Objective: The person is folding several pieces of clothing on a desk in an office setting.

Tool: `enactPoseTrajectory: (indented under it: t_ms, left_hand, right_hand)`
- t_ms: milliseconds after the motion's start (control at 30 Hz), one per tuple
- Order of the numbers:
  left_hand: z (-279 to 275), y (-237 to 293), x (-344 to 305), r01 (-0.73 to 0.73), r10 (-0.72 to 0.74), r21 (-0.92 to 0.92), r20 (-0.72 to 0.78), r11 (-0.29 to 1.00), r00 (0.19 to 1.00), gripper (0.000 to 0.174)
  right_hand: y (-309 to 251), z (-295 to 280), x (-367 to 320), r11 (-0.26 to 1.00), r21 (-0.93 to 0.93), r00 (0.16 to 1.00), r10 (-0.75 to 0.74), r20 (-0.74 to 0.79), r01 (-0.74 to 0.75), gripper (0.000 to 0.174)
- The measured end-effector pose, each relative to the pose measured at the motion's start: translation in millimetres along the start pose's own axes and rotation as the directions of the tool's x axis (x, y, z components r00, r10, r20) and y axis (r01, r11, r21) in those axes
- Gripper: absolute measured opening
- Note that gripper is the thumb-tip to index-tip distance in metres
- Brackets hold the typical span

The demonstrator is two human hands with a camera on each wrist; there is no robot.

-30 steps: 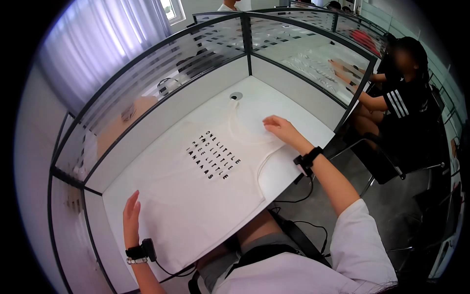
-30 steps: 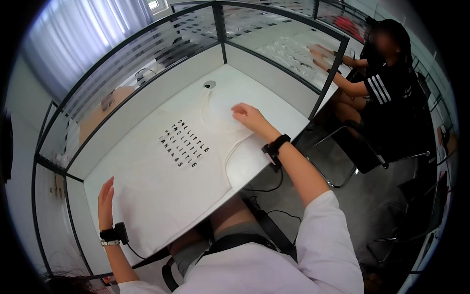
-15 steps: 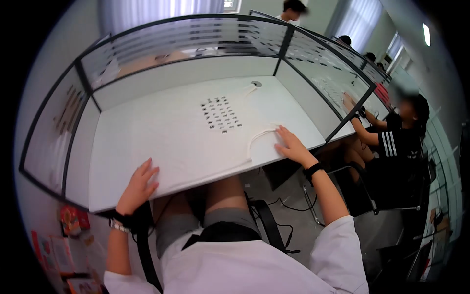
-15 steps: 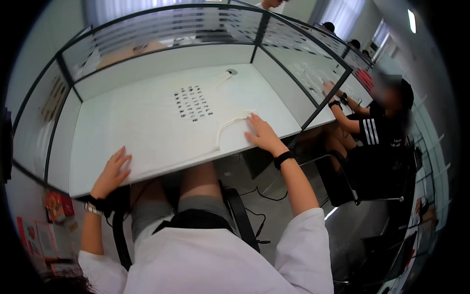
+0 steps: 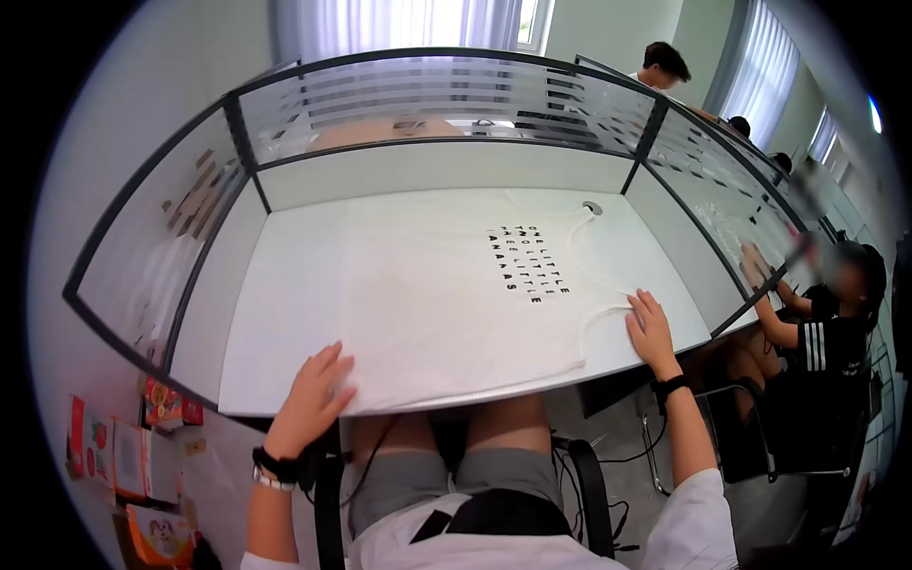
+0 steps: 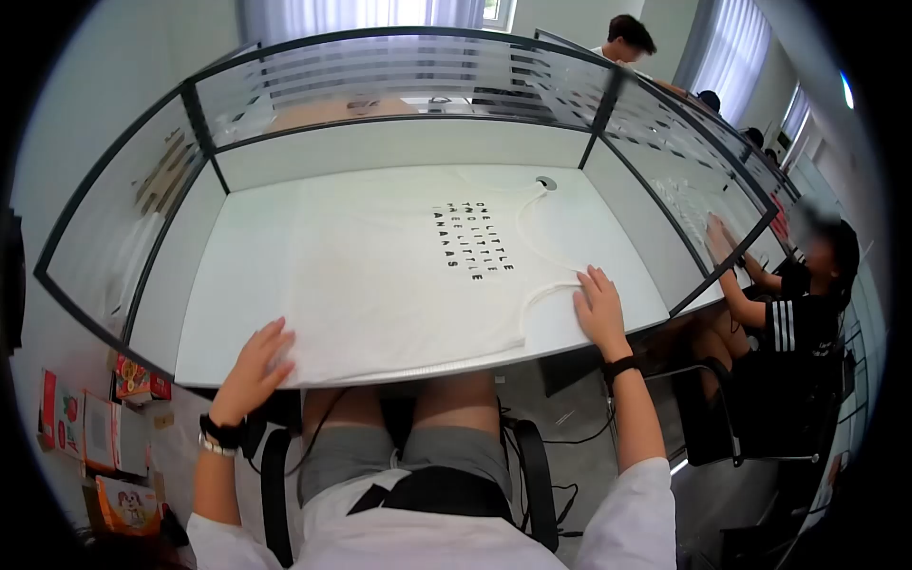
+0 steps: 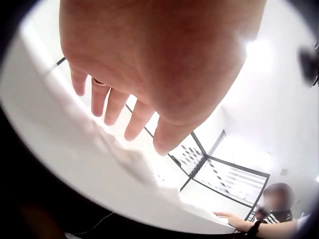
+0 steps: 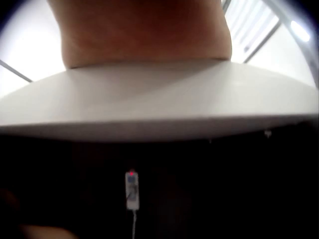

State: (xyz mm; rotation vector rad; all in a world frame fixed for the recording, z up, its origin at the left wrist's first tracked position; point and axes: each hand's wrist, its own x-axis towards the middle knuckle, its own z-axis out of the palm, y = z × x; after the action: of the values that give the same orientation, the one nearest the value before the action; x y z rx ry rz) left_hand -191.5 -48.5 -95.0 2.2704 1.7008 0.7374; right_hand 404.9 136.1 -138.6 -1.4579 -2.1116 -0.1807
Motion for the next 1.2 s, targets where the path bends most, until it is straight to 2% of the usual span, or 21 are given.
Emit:
enactPoseTrajectory:
  t_ms: [33,133,267,367,467,533,567,633,800,1033,1100,1133,1200]
  left_hand:
    - [1.5,4.2,-3.3,-0.012,0.012,0.084,0.006,0.996,1.0,0.047]
    - [6.8,13.4,-5.0,0.017,-0.009,0.164,-0.05,0.986,0.999,0.046]
    - [13.8,22.6,-1.1,0.065,-0.041,0.257,-0.099,0.964,0.994,0.044]
    - [13.5,22.9,-2.4,0.057,-0.039,0.295,-0.069,0.954,0.997,0.044]
    - [14.6,22.8,-3.8,0.039,-0.023,0.284,-0.058,0.958,0.998,0.053]
    - [15.8,21.5,-5.2,0.045,-0.03,0.282,-0.056,0.958,0.998,0.065]
    - [18.5,20.5,-6.4,0.042,-0.03,0.284,-0.046,0.958,0.998,0.065]
    - [18.7,18.7,-8.6,0.03,0.003,0.419,-0.077,0.907,0.997,0.064]
    - [22.9,21.3,-9.9,0.07,-0.028,0.366,-0.117,0.928,0.993,0.057]
    - [28.0,16.5,-9.1,0.077,-0.028,0.34,-0.147,0.937,0.989,0.058]
    - [29.4,16.0,-8.9,0.076,-0.026,0.339,-0.151,0.938,0.988,0.058]
    - [29.7,16.1,-8.8,0.085,-0.031,0.337,-0.16,0.938,0.987,0.058]
    - [30.2,15.9,-8.4,0.085,-0.031,0.339,-0.162,0.937,0.986,0.057]
  right_hand:
    - [-0.9,-1.3,1.4,0.997,0.027,0.997,0.074,0.038,-0.075,0.041]
    - [-5.7,-5.4,-2.6,0.994,0.038,0.994,0.104,0.045,-0.106,0.04]
    - [-5.6,-3.2,-1.4,0.984,0.045,0.985,0.17,-0.002,-0.17,0.038]
    - [-4.4,-0.8,-3.9,0.979,0.053,0.979,0.197,-0.043,-0.195,0.036]
    - [-4.1,-1.3,-2.3,0.988,-0.009,0.985,0.156,-0.08,-0.157,0.036]
    - [-6.3,-1.9,-2.4,0.981,0.003,0.976,0.194,-0.1,-0.194,0.035]
    - [-7.3,-2.1,-3.3,0.976,0.024,0.969,0.219,-0.112,-0.218,0.034]
    - [-0.8,2.6,-6.3,0.964,0.054,0.95,0.265,-0.166,-0.259,0.032]
    - [2.1,4.6,-7.9,0.948,0.064,0.93,0.319,-0.183,-0.312,0.034]
    - [3.3,5.2,-8.2,0.938,0.07,0.926,0.345,-0.155,-0.339,0.046]
    - [5.3,9.1,-5.9,0.961,-0.065,0.953,0.255,-0.166,-0.268,0.051]
    - [7.8,9.0,-4.2,0.947,-0.174,0.962,0.266,-0.054,-0.271,0.056]
    - [4.9,9.6,-4.1,0.925,-0.216,0.947,0.321,0.003,-0.313,0.058]
